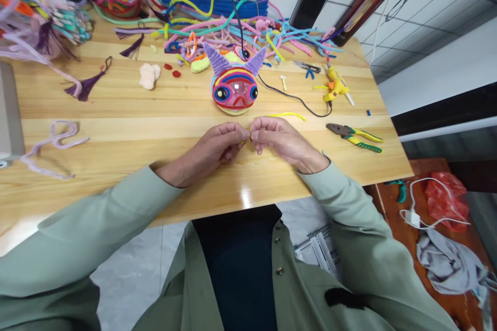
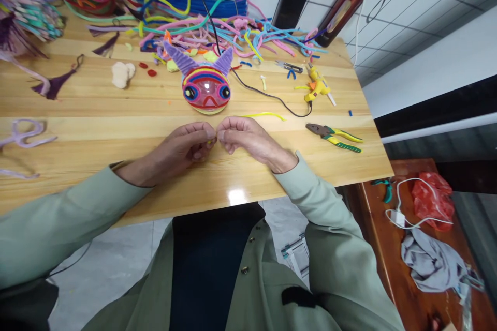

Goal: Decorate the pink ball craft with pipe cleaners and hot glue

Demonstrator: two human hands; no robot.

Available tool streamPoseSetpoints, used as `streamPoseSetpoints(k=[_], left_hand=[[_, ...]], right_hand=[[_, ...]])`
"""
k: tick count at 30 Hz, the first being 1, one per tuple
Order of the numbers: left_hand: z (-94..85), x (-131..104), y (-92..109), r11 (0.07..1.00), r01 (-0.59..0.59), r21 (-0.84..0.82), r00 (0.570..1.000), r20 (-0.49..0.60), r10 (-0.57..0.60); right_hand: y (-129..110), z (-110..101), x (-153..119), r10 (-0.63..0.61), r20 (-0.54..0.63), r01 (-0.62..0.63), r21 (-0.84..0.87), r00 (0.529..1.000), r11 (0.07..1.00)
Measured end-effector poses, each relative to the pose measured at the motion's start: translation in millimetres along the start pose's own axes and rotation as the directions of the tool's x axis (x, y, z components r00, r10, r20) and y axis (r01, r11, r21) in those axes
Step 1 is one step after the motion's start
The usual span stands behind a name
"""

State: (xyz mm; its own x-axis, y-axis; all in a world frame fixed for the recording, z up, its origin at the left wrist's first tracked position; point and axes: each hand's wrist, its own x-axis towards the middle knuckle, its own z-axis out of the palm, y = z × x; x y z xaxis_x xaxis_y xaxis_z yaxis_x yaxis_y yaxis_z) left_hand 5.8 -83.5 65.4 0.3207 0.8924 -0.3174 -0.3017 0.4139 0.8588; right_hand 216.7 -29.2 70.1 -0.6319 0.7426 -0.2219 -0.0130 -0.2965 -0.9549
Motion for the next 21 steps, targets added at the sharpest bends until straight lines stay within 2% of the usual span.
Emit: streamPoseSetpoints(k=[5,7,12,18,20,21], left_hand=[[-4.7,2,-5,0.984,-0.073,0.161,0.997,-0.007,0.075],[-6.3,4,-6,0.956,-0.134,0.261,0.99,-0.008,0.141],[-9.0,7,-6,0.831,-0.333,0.446,0.934,0.033,0.357],[-9.5,6,-9,0.742,-0.409,0.532,0.898,0.089,0.431],[-10.4,6,-12,0.718,-0.44,0.54,0.869,0.053,0.492],[-11.9,7,-13,0.697,-0.459,0.55,0.839,0.01,0.544]], right_hand=[[-3,-5,-3,-0.091,-0.025,0.085,-0.183,0.996,0.979],[-6,-6,-5,-0.096,-0.024,0.089,-0.213,0.995,0.973],[-12,-10,-7,-0.067,0.023,0.07,-0.197,0.997,0.978],[-15,-6,-13,-0.142,0.022,0.141,-0.333,0.99,0.932],[-16,-4,-14,-0.171,0.007,0.16,-0.388,0.985,0.908],[-16,-4,-14,-0.194,-0.014,0.172,-0.41,0.981,0.896]])
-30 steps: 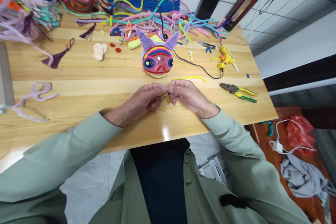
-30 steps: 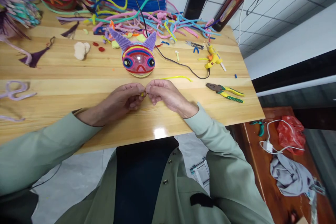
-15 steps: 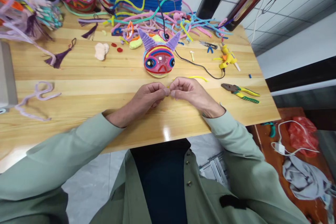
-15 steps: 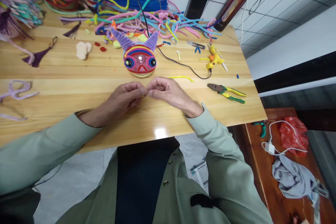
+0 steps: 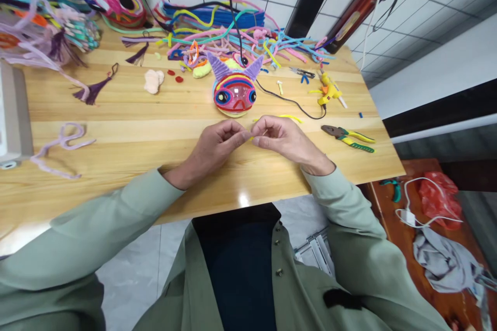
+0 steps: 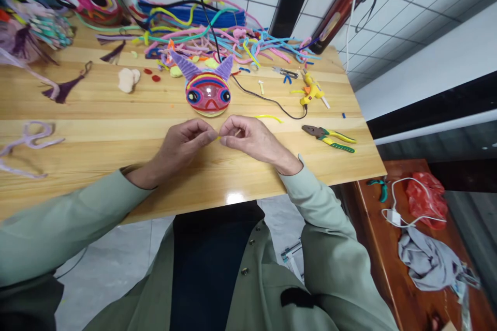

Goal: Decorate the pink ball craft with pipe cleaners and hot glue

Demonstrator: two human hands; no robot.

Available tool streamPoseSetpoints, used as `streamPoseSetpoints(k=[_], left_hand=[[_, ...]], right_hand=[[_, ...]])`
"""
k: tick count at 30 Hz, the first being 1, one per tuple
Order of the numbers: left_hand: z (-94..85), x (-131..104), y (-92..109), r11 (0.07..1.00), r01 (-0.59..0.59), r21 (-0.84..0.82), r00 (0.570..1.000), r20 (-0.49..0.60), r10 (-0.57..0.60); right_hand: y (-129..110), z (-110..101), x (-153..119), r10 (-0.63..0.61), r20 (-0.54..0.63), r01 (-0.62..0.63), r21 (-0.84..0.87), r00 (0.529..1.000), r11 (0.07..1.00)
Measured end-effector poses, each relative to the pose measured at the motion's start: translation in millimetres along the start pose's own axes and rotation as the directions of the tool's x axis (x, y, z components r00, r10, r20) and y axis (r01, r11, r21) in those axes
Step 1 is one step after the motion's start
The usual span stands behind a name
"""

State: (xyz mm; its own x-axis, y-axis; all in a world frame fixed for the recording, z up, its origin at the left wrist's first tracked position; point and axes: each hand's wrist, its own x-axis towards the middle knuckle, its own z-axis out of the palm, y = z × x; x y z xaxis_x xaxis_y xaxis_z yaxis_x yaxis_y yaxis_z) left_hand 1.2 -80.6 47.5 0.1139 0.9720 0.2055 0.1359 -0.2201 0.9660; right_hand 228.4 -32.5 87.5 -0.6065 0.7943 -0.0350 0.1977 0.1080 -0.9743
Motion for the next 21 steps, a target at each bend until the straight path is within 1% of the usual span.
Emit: streamPoseSetpoints(k=[1,2,4,6,7,9,12,15,18,21], left_hand=[[-1.3,1,-3,0.999,-0.029,0.023,0.996,-0.085,0.031],[-3.5,2,-6,0.997,-0.058,0.057,0.982,-0.176,0.067],[-10.4,8,-14,0.983,-0.105,0.152,0.932,-0.329,0.15],[-19.2,18,-26,0.958,-0.143,0.248,0.881,-0.41,0.238],[-23.4,24,-32,0.95,-0.151,0.273,0.867,-0.424,0.26],[-30.1,36,-45,0.943,-0.169,0.288,0.864,-0.417,0.282],[-35.4,51,-64,0.952,-0.185,0.243,0.91,-0.322,0.259],[-36.8,63,-78,0.959,-0.204,0.198,0.936,-0.247,0.25],[-36.1,71,-85,0.971,-0.185,0.155,0.954,-0.21,0.215],[-33.2,78,-84,0.973,-0.193,0.129,0.958,-0.188,0.215]], right_hand=[[0,0,1,-0.02,-0.043,0.019,-0.017,0.999,1.0],[-1,0,2,-0.046,-0.096,0.044,-0.028,0.994,0.999],[-2,-2,6,-0.1,-0.214,0.092,-0.047,0.972,0.995],[-5,-4,12,-0.147,-0.298,0.131,-0.072,0.943,0.989],[-6,-5,17,-0.166,-0.322,0.146,-0.086,0.932,0.986],[-8,-7,27,-0.195,-0.347,0.163,-0.12,0.917,0.979],[-4,-8,45,-0.235,-0.395,0.164,-0.205,0.888,0.965],[5,-6,58,-0.314,-0.459,0.158,-0.346,0.831,0.925],[17,-1,61,-0.425,-0.474,0.153,-0.511,0.771,0.846],[26,3,59,-0.508,-0.42,0.166,-0.626,0.752,0.762]])
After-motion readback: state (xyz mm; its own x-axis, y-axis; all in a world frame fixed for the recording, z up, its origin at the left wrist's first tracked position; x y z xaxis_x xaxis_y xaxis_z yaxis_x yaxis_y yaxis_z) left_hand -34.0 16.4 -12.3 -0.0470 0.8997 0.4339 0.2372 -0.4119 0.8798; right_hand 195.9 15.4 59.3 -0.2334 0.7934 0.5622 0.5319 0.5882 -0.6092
